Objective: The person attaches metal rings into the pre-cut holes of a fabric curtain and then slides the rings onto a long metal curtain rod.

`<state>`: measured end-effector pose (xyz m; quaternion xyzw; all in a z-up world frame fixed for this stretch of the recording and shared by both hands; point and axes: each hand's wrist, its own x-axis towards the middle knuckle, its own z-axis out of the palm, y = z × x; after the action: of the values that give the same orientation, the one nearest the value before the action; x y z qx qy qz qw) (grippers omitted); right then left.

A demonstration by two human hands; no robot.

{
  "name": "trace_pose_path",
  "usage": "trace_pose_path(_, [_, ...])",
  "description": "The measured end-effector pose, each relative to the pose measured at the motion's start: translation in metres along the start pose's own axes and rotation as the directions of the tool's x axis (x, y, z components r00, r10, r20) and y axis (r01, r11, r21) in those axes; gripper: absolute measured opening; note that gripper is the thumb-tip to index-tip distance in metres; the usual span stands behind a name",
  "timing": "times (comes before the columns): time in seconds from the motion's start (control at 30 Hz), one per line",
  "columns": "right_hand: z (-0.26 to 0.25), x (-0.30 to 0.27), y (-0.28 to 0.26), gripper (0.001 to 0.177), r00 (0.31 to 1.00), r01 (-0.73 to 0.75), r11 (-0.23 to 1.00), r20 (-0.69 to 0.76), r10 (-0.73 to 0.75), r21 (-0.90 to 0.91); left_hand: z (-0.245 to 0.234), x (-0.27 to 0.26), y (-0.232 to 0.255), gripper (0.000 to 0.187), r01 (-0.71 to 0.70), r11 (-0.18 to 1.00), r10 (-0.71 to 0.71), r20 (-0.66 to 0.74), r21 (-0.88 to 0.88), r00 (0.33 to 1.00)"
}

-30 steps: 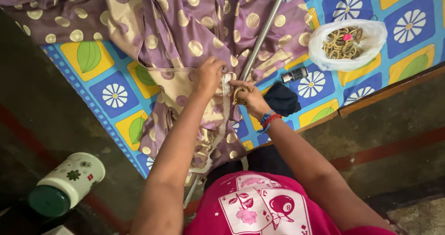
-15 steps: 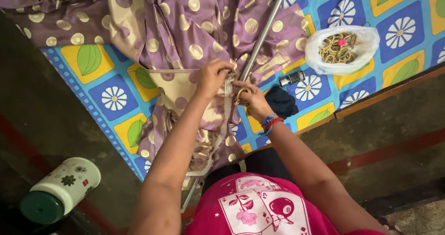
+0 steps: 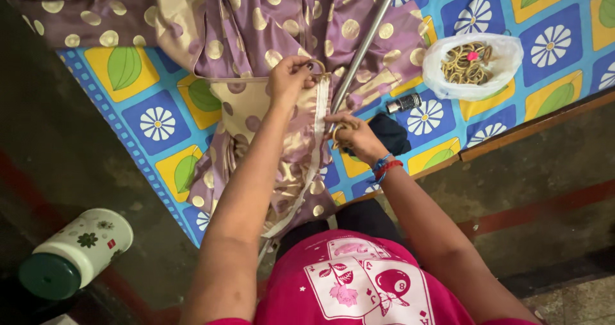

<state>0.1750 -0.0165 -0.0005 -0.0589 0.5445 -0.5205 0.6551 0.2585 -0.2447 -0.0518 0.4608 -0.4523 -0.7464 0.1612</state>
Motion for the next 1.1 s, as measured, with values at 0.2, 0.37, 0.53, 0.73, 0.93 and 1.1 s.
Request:
trace_pose_path(0.2, [-0.013, 0.011, 0.009, 0.017, 0.973, 0.059, 0.966, -0.231, 0.000, 0.252, 0.003, -0.034, 0.016, 0.046, -0.483, 0.756, 0.487, 0.113, 0.441, 0.866])
trace_pose_path(0.37, [-0.003, -0.004, 0.022, 0.015, 0.992, 0.046, 0.968, -0.122, -0.016, 0.246, 0.011, -0.118, 0.004, 0.028, -0.195, 0.594, 0.129, 0.147, 0.781, 0.981])
trace_pose_path(0.53, [0.021, -0.024, 0.048, 0.017, 0.999, -0.039, 0.959, 0.009, 0.038, 0.279, -0.018, -0.177, -0.031, 0.020, -0.211, 0.657, 0.159, 0.140, 0.724, 0.977])
trace_pose_path(0.73, [-0.011, 0.005, 0.102, 0.019, 0.973, -0.116, 0.963, -0.165, 0.159, 0.242, -0.054, -0.178, -0.026, 0.021, -0.067, 0.884, 0.050, 0.048, 0.462, 0.998])
trace_pose_path(0.93, [-0.010, 0.081, 0.115, 0.021, 0.968, -0.015, 0.981, -0.244, 0.063, 0.195, -0.052, -0.151, -0.005, 0.020, -0.191, 0.800, 0.135, 0.139, 0.570, 0.981])
trace_pose_path(1.1, [0.008, 0.102, 0.097, 0.043, 0.969, 0.008, 0.993, -0.244, 0.020, 0.114, -0.046, -0.108, -0.013, 0.039, -0.354, 0.522, 0.311, 0.213, 0.776, 0.926])
